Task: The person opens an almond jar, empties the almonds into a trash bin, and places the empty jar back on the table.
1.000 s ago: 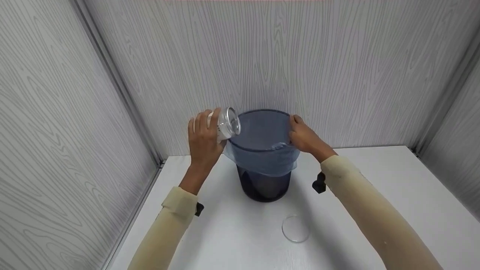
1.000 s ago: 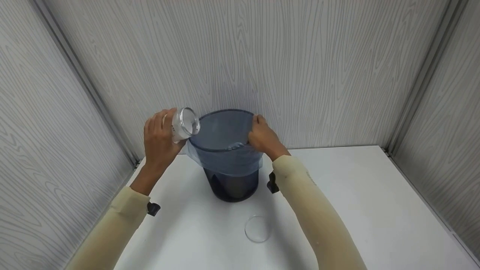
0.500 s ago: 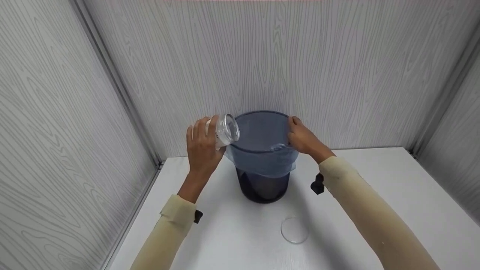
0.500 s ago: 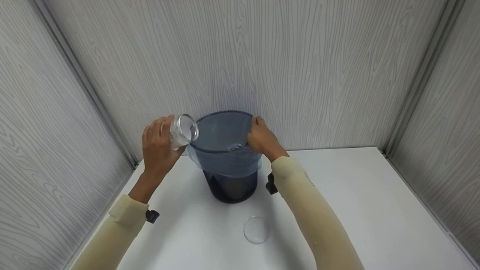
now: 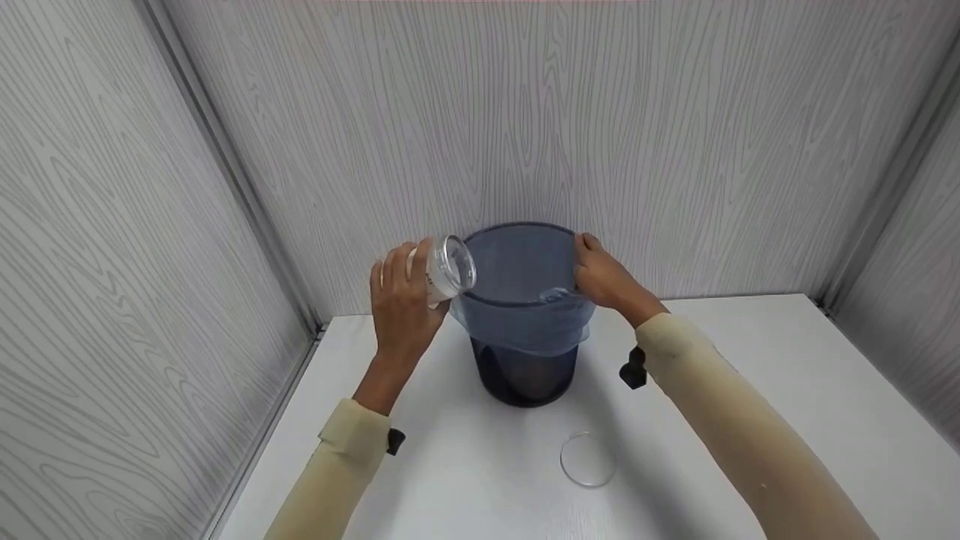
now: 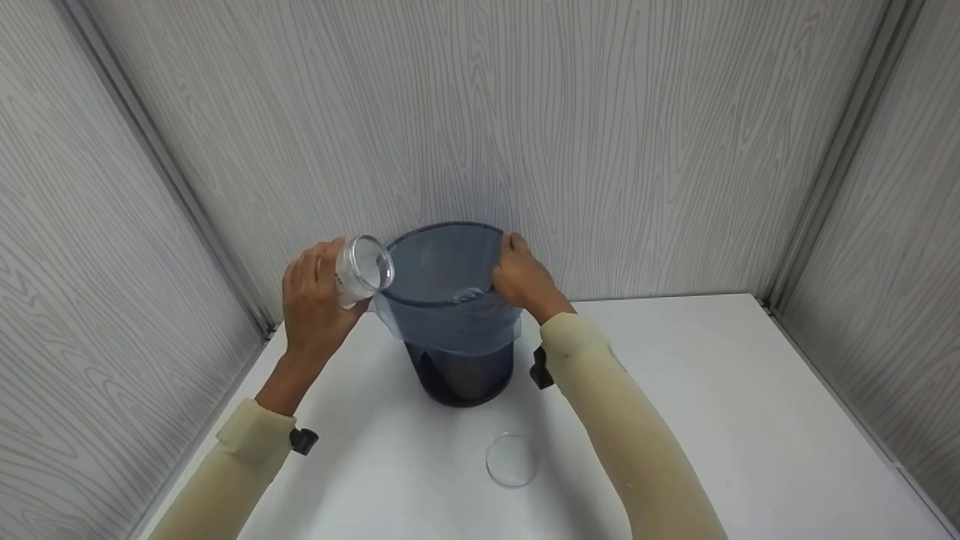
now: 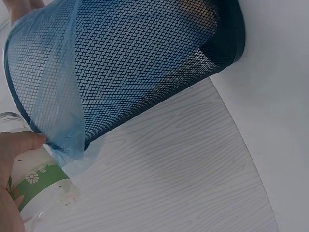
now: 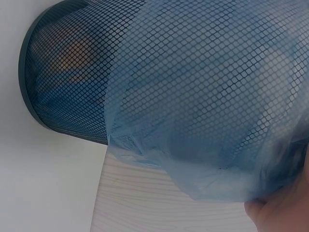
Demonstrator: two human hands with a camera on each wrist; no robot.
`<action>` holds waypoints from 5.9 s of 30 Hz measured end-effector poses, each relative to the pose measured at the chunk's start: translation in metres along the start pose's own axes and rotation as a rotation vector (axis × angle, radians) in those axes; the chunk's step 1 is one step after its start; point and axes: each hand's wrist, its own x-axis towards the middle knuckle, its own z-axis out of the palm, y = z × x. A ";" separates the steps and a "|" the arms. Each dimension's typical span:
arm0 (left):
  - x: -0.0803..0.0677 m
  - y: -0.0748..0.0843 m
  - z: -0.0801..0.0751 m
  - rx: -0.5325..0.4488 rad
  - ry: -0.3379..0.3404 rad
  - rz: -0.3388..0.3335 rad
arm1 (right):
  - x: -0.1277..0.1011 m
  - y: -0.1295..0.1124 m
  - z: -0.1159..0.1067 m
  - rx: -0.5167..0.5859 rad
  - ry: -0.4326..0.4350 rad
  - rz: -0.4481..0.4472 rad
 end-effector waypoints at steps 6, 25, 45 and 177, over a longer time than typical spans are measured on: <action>-0.005 0.001 -0.001 -0.025 0.003 -0.014 | 0.000 0.000 0.001 0.006 -0.010 0.014; -0.015 0.004 -0.003 -0.086 0.015 -0.044 | 0.002 0.000 0.001 -0.018 -0.031 0.033; -0.015 0.008 -0.006 -0.103 0.026 -0.046 | 0.003 -0.001 -0.003 0.024 -0.006 0.038; -0.142 0.052 0.010 -0.862 -0.315 -0.431 | 0.003 0.005 -0.001 0.040 0.032 0.004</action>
